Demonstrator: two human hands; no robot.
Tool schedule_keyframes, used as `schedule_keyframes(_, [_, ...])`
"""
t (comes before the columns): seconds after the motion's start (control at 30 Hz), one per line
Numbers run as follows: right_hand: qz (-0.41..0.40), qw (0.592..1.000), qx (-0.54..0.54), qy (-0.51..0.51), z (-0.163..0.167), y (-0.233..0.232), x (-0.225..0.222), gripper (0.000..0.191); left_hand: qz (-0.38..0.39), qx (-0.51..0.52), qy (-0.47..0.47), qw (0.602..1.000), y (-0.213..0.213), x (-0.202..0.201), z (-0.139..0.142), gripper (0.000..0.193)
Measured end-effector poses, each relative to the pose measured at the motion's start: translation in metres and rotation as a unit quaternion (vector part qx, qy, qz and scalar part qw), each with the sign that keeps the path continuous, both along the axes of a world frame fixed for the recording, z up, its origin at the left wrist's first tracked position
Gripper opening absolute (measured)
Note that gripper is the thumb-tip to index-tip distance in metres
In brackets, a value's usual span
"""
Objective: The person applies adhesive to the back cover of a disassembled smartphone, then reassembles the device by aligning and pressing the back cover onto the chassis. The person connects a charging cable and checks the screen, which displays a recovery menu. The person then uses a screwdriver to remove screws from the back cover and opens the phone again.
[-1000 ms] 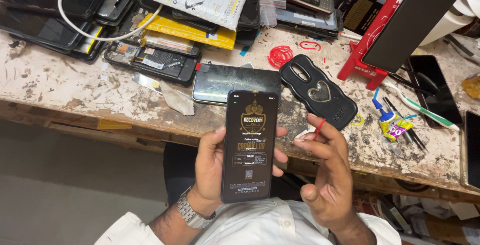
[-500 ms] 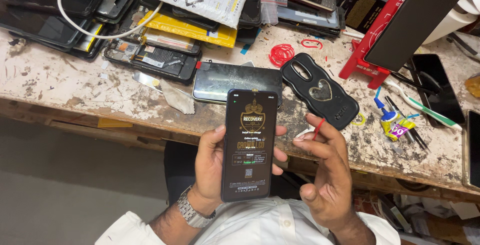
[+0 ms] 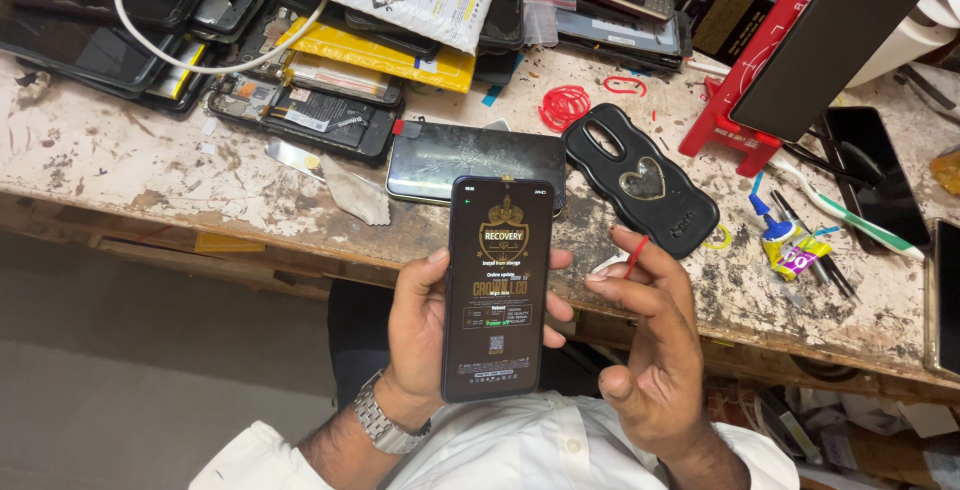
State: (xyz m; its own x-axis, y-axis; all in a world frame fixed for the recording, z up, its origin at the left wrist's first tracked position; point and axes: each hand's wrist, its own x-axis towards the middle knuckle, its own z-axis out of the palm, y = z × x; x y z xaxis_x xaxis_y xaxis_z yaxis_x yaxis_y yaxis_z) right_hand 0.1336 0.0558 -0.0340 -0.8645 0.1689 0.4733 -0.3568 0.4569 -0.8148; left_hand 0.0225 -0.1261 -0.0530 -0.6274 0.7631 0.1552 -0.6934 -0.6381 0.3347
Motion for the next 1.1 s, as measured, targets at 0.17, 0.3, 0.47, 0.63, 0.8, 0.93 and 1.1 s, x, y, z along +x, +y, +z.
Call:
schedule_keyframes(0.17, [0.002, 1.000, 0.000, -0.003, 0.001, 0.000, 0.000, 0.073, -0.002, 0.004, -0.006, 1.000, 0.000, 0.000, 0.000, 0.076])
schedule_keyframes(0.3, [0.002, 1.000, 0.000, -0.004, 0.001, 0.000, 0.001, 0.072, 0.000, -0.002, 0.002, 1.000, -0.001, 0.000, 0.001, 0.076])
schedule_keyframes(0.47, [0.002, 1.000, -0.001, 0.001, 0.001, 0.000, 0.000, 0.072, 0.005, 0.000, 0.004, 1.000, 0.000, 0.001, 0.003, 0.075])
schedule_keyframes(0.63, [0.000, 1.000, -0.008, -0.005, 0.003, 0.000, 0.001, 0.072, 0.014, 0.002, -0.009, 1.000, 0.000, 0.002, 0.008, 0.072])
schedule_keyframes(0.8, [-0.004, 1.000, -0.007, -0.003, 0.004, 0.000, 0.000, 0.072, 0.007, -0.019, 0.008, 1.000, -0.006, 0.002, 0.013, 0.074])
schedule_keyframes(0.93, [-0.002, 1.000, -0.009, -0.001, 0.004, 0.000, -0.002, 0.073, 0.013, -0.017, 0.005, 1.000, -0.008, 0.003, 0.016, 0.075])
schedule_keyframes(1.1, [0.005, 1.000, -0.011, 0.002, 0.005, -0.001, -0.006, 0.069, -0.017, -0.002, -0.031, 0.999, -0.014, 0.008, 0.017, 0.075])
